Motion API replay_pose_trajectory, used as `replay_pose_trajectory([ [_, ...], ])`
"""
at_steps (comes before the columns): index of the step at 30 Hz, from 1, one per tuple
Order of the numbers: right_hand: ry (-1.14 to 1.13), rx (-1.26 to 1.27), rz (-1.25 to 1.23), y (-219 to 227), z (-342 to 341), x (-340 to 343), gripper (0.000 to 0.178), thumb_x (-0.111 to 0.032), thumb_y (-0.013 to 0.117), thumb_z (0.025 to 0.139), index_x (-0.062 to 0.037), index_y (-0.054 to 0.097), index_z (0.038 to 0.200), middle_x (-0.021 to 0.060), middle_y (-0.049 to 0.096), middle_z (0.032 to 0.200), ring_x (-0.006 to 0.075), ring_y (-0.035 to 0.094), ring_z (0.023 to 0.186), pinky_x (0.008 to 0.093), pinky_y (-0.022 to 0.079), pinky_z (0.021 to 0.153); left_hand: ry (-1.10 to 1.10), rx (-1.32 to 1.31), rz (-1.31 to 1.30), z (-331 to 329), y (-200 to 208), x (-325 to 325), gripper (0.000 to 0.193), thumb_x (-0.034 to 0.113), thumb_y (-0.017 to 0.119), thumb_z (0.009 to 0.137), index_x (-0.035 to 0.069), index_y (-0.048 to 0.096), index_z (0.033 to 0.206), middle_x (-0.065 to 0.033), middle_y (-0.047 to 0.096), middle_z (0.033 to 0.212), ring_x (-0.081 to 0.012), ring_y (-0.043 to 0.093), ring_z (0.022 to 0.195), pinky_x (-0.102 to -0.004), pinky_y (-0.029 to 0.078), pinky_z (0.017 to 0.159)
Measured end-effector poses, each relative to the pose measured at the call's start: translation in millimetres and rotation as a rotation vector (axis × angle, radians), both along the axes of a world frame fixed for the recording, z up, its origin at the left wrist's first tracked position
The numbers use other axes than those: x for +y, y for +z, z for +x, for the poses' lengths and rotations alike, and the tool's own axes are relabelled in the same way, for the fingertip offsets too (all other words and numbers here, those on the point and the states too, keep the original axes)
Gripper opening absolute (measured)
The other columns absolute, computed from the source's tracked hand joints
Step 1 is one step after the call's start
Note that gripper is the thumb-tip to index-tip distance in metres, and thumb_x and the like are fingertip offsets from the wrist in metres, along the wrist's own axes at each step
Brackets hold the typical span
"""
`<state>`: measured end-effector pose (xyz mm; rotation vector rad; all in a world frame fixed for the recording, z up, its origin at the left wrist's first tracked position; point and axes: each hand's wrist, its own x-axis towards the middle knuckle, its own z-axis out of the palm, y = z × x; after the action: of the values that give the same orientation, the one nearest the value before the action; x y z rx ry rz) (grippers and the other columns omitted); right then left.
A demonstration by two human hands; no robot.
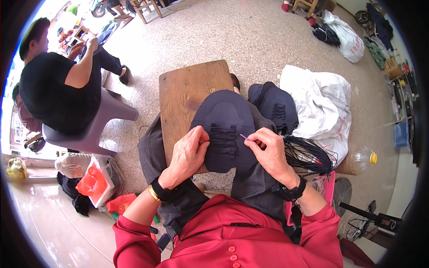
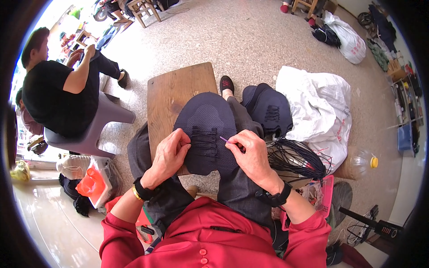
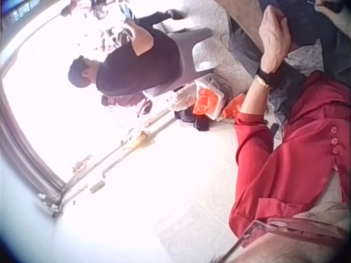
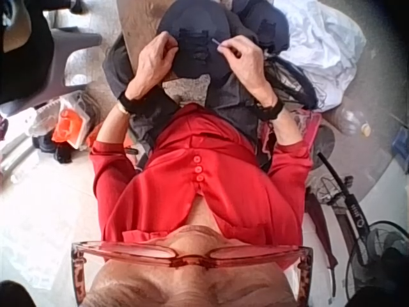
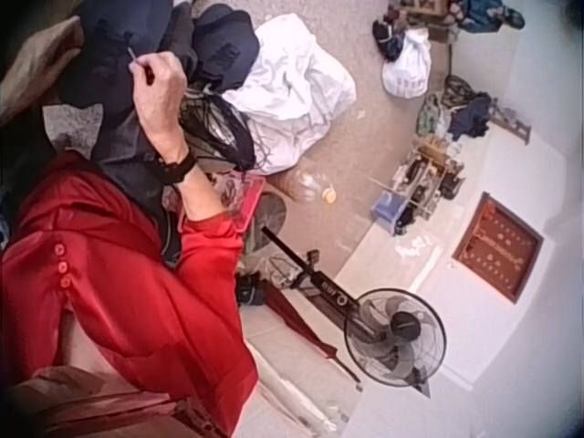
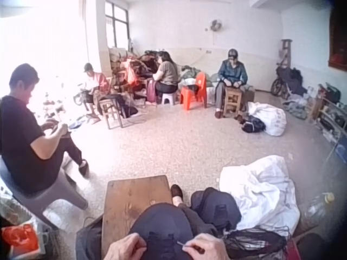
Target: Manually threading a thin cord through holes in a mesh shoe upper and organizing finished components.
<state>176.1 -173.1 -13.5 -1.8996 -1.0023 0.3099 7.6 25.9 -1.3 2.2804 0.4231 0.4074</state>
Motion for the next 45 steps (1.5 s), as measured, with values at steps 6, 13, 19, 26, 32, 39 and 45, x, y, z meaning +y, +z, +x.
replay_pose_trajectory([
  [6, 0.007, -0.008, 0.013, -1.8, 0.2, 0.7, 0.009, -0.007, 0.080, 0.084, -0.0025, 0.074, 0.089, 0.0081, 0.067, 0.084, 0.0216, 0.064, 0.068, 0.0329, 0.051, 0.061, -0.022, -0.009, 0.100, 1.5, -3.5, -2.3, 0.019, -0.007, 0.065, 0.086, 0.001, 0.054, 0.098, -0.0152, 0.057, 0.087, -0.0354, 0.062, 0.078, -0.0425, 0.051, 0.070],
  [13, 0.032, -0.022, 0.019, -0.3, 1.1, -0.2, 0.009, -0.006, 0.079, 0.085, -0.0013, 0.072, 0.088, 0.0103, 0.065, 0.083, 0.0261, 0.064, 0.073, 0.0366, 0.051, 0.066, -0.062, 0.000, 0.165, 3.4, 0.0, -1.1, 0.022, -0.011, 0.061, 0.085, 0.000, 0.049, 0.099, -0.0171, 0.052, 0.091, -0.0399, 0.058, 0.085, -0.0465, 0.048, 0.074],
  [19, 0.039, -0.017, 0.006, -0.3, 2.3, -0.4, 0.009, -0.006, 0.079, 0.085, -0.0005, 0.072, 0.088, 0.0106, 0.065, 0.083, 0.0267, 0.065, 0.074, 0.0373, 0.051, 0.066, -0.111, 0.010, 0.187, 3.8, 0.3, 2.3, 0.022, -0.012, 0.059, 0.085, -0.002, 0.047, 0.101, -0.0190, 0.052, 0.091, -0.0416, 0.058, 0.087, -0.0469, 0.048, 0.075],
  [26, 0.034, -0.033, 0.044, -3.0, 3.1, 0.8, 0.010, -0.005, 0.079, 0.085, -0.0007, 0.072, 0.088, 0.0106, 0.065, 0.083, 0.0267, 0.064, 0.074, 0.0373, 0.051, 0.066, -0.132, -0.033, 0.111, 3.8, -0.7, 6.6, 0.021, -0.012, 0.059, 0.086, -0.002, 0.048, 0.101, -0.0188, 0.053, 0.090, -0.0397, 0.058, 0.083, -0.0454, 0.049, 0.074],
  [32, 0.025, -0.021, 0.030, -2.2, 2.4, -0.2, 0.010, -0.006, 0.080, 0.085, -0.0008, 0.072, 0.089, 0.0100, 0.066, 0.083, 0.0254, 0.064, 0.073, 0.0364, 0.051, 0.064, -0.073, -0.031, 0.061, 1.2, 0.0, 5.1, 0.021, -0.010, 0.063, 0.086, -0.001, 0.050, 0.100, -0.0159, 0.053, 0.089, -0.0318, 0.059, 0.077, -0.0400, 0.049, 0.070],
  [39, 0.022, 0.020, 0.023, -0.2, 2.5, -0.6, 0.010, -0.007, 0.080, 0.085, -0.0017, 0.074, 0.091, 0.0079, 0.068, 0.084, 0.0185, 0.064, 0.065, 0.0312, 0.051, 0.060, -0.033, -0.045, 0.045, 0.8, -2.3, 4.4, 0.021, -0.009, 0.064, 0.084, 0.000, 0.051, 0.099, -0.0131, 0.052, 0.086, -0.0269, 0.058, 0.073, -0.0370, 0.048, 0.066],
  [45, 0.016, 0.028, 0.012, 2.2, 4.5, -0.4, 0.009, -0.007, 0.081, 0.085, -0.0022, 0.076, 0.091, 0.0077, 0.071, 0.085, 0.0162, 0.064, 0.064, 0.0297, 0.051, 0.058, 0.010, -0.044, -0.013, 1.9, -3.2, 2.2, 0.019, -0.009, 0.064, 0.085, 0.000, 0.052, 0.097, -0.0125, 0.054, 0.086, -0.0253, 0.059, 0.072, -0.0359, 0.048, 0.063],
])
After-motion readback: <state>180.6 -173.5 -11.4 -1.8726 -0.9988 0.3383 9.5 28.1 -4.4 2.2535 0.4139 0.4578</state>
